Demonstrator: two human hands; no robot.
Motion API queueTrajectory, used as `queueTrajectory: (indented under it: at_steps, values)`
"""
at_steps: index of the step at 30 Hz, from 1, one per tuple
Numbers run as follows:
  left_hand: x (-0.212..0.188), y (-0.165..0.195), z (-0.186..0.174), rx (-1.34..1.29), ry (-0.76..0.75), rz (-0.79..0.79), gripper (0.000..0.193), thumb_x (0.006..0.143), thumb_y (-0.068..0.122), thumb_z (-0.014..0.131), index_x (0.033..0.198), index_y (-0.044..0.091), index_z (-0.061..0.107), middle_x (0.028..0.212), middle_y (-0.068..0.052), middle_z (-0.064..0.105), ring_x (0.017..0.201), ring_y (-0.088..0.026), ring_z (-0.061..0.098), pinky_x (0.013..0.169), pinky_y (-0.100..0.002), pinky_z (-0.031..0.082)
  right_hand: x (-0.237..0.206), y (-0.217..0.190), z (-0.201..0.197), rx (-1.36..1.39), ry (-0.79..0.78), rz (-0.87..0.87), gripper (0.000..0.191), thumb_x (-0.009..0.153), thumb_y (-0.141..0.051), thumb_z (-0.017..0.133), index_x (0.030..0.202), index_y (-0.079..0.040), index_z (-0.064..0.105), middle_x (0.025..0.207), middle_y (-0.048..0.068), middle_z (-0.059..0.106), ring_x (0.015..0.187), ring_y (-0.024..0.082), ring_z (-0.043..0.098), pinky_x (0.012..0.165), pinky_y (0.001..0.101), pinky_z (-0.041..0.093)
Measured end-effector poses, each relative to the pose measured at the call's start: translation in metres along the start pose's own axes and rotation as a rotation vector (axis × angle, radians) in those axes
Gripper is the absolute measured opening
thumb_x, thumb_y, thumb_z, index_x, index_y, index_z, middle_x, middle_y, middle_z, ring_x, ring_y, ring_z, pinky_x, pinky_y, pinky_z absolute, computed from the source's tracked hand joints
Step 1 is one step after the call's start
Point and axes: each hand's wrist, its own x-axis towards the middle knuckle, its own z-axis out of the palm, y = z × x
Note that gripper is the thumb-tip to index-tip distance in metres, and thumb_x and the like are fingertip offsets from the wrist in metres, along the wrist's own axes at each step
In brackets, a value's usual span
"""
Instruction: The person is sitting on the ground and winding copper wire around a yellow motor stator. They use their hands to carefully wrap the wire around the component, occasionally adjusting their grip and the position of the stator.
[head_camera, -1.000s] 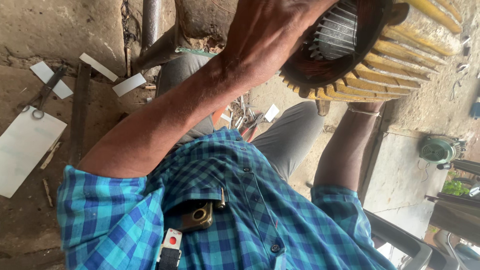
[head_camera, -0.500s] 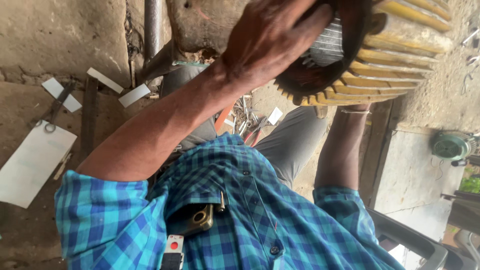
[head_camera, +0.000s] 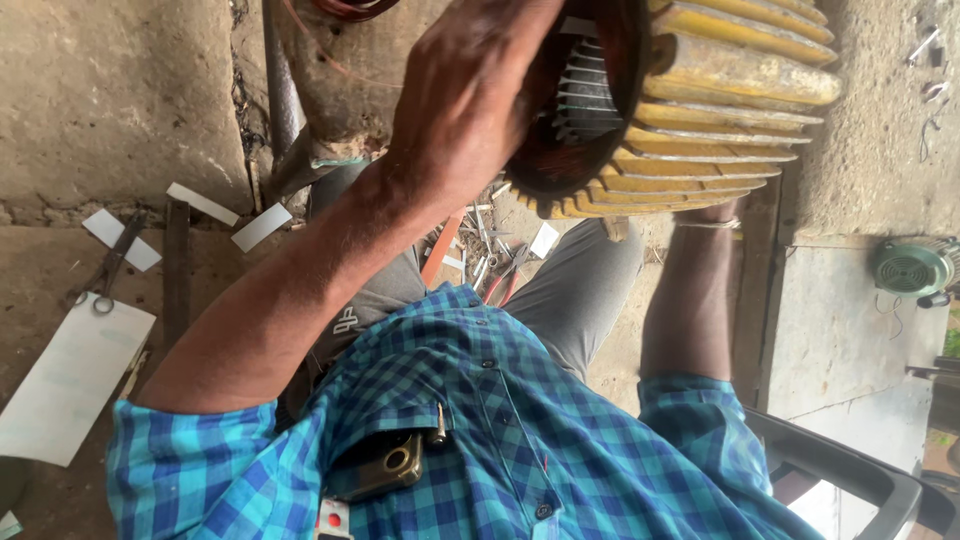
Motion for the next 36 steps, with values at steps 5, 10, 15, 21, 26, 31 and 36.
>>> queueTrajectory:
  at_steps: [5,10,15,21,26,31,36]
  values:
    - [0.001,0.01,-0.004,0.084,0.066,-0.02,0.063,0.095,-0.015,0.074,0.147,0.01,0.05,0.137,-0.014,0.06,0.127,-0.028,0.063,0.107,-0.037,0.062,-0.006,0.026,-0.005,0.627,-0.064,0.094,0.069,0.109,-0.059,0.032,0.165,-0.019,0.033,0.169,0.011,0.038,0.15,0.023,0.05,0.12,0.0431,0.048]
    - [0.002,0.013,-0.015,0.173,-0.051,0.001,0.044,0.094,-0.015,0.073,0.131,0.007,0.064,0.132,-0.011,0.063,0.126,-0.028,0.065,0.105,-0.036,0.063,-0.01,0.031,-0.008,0.341,-0.111,-0.034,0.065,0.11,-0.055,0.031,0.166,-0.022,0.029,0.17,0.011,0.036,0.15,0.022,0.048,0.115,0.0437,0.05]
    - [0.004,0.014,-0.016,0.139,-0.02,0.038,0.034,0.098,-0.012,0.075,0.129,0.003,0.07,0.132,-0.009,0.063,0.125,-0.025,0.065,0.102,-0.032,0.064,-0.025,0.02,0.002,0.504,0.143,0.159,0.064,0.113,-0.054,0.033,0.166,-0.018,0.033,0.168,0.014,0.042,0.143,0.023,0.054,0.116,0.042,0.053]
    - [0.001,0.006,-0.007,0.233,-0.052,0.107,0.026,0.097,0.0,0.076,0.122,0.001,0.073,0.13,-0.012,0.062,0.12,-0.028,0.064,0.1,-0.036,0.063,-0.014,0.032,-0.005,0.34,0.001,0.0,0.061,0.112,-0.051,0.037,0.164,-0.019,0.033,0.166,0.014,0.041,0.146,0.024,0.053,0.112,0.0432,0.054]
    - [0.001,-0.002,0.015,0.258,-0.064,0.203,0.01,0.104,0.002,0.073,0.114,0.001,0.073,0.128,-0.011,0.06,0.116,-0.023,0.064,0.099,-0.036,0.064,-0.008,0.04,0.003,0.306,0.04,0.004,0.064,0.113,-0.054,0.038,0.165,-0.02,0.027,0.169,0.011,0.032,0.15,0.024,0.046,0.118,0.0452,0.047]
    - [0.001,-0.007,0.014,0.237,-0.015,0.136,0.023,0.104,-0.005,0.068,0.125,0.003,0.066,0.134,-0.014,0.06,0.125,-0.028,0.065,0.103,-0.034,0.064,-0.013,0.036,0.008,-0.045,0.097,-0.059,0.067,0.114,-0.057,0.039,0.167,-0.021,0.021,0.172,0.009,0.024,0.154,0.024,0.038,0.123,0.0472,0.04]
    - [0.007,-0.007,0.002,0.255,0.146,0.135,0.061,0.099,-0.015,0.064,0.152,0.0,0.037,0.146,-0.022,0.053,0.13,-0.043,0.064,0.113,-0.05,0.056,-0.01,0.028,0.002,-1.17,0.102,-0.332,0.071,0.114,-0.06,0.04,0.169,-0.022,0.014,0.174,0.007,0.015,0.158,0.024,0.031,0.129,0.0492,0.034]
